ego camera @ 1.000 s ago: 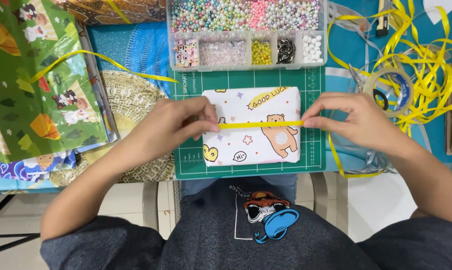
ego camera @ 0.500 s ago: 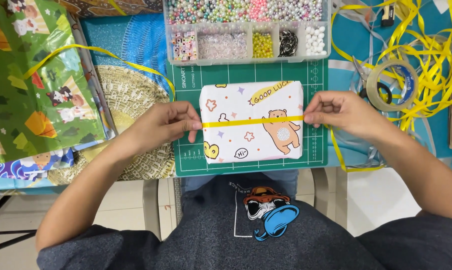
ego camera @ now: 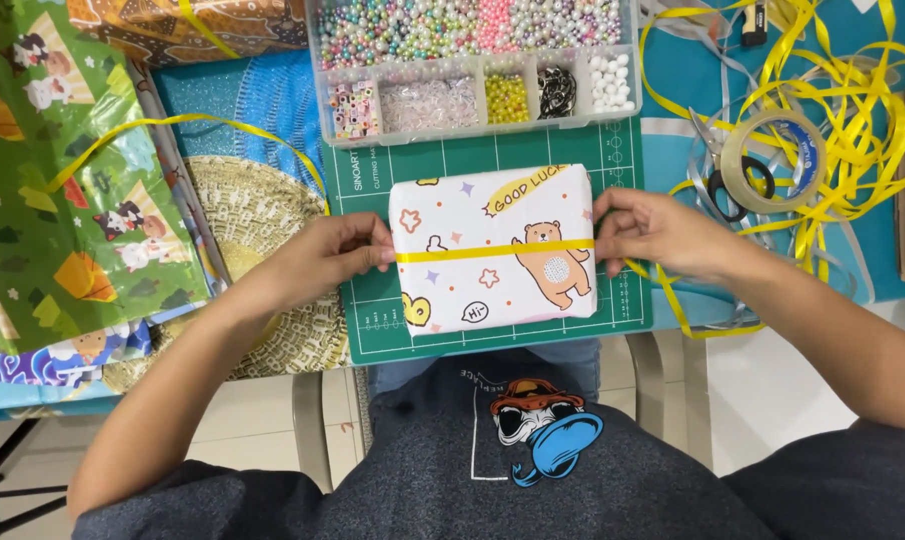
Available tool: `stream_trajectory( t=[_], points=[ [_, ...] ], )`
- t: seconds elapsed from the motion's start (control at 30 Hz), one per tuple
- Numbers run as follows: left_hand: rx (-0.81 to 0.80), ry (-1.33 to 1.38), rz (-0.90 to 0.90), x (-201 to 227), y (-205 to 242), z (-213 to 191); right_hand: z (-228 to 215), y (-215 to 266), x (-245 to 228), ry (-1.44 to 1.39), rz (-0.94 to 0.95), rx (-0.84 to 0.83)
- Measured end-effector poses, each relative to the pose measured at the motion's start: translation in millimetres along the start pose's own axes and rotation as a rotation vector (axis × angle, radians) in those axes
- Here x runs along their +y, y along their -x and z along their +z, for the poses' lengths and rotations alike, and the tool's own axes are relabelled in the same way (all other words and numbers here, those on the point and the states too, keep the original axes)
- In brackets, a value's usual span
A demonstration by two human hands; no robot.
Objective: Decorating a small gift box by wrapping it in paper and tying a yellow ribbon around it.
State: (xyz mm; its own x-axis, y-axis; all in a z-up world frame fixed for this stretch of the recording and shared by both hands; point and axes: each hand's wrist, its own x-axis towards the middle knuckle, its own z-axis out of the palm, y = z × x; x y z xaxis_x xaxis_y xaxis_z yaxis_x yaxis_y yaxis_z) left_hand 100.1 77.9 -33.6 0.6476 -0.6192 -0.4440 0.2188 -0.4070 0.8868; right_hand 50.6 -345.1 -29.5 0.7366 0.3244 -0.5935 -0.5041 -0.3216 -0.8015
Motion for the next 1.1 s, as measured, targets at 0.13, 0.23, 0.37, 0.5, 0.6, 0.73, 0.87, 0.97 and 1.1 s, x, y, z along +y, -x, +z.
stream_trajectory(
  t=[0.13,0.23,0.37,0.5,0.6,0.73,0.87,0.97,1.1],
  points=[
    [0.024,-0.015,-0.020,-4.9,0.5,7.1,6.3,-9.8,6.7,-0.075,0.029,-0.036],
    [0.034,-0.014,-0.019,-14.6,-2.9,12.6,10.4,-11.3,2.3,-0.078,0.025,-0.033],
    [0.106,0.147,0.090,-27.7,-13.8,15.3,14.6,-10.1,-5.9,-0.086,-0.036,-0.032],
    [0.108,0.241,0.130,-19.1,-16.3,14.6,13.2,-9.0,-3.2,-0.135,-0.040,-0.012],
    [0.095,0.145,0.136,-4.3,-13.5,14.8,12.2,-6.5,0.0,-0.165,-0.037,-0.018],
    [0.165,0.037,0.224,11.7,-11.0,11.3,2.2,-0.4,5.8,-0.130,-0.040,0.029],
    [0.301,-0.320,0.532,27.4,-10.3,6.0,-0.1,18.4,-23.6,0.431,-0.448,0.276],
    [0.376,-0.718,0.766,28.2,-10.3,-1.5,-2.1,23.9,-24.9,0.884,-0.877,0.372],
    [0.523,-1.171,1.125,44.4,1.5,0.5,7.9,29.0,-39.7,1.337,-1.379,0.395]
  ],
)
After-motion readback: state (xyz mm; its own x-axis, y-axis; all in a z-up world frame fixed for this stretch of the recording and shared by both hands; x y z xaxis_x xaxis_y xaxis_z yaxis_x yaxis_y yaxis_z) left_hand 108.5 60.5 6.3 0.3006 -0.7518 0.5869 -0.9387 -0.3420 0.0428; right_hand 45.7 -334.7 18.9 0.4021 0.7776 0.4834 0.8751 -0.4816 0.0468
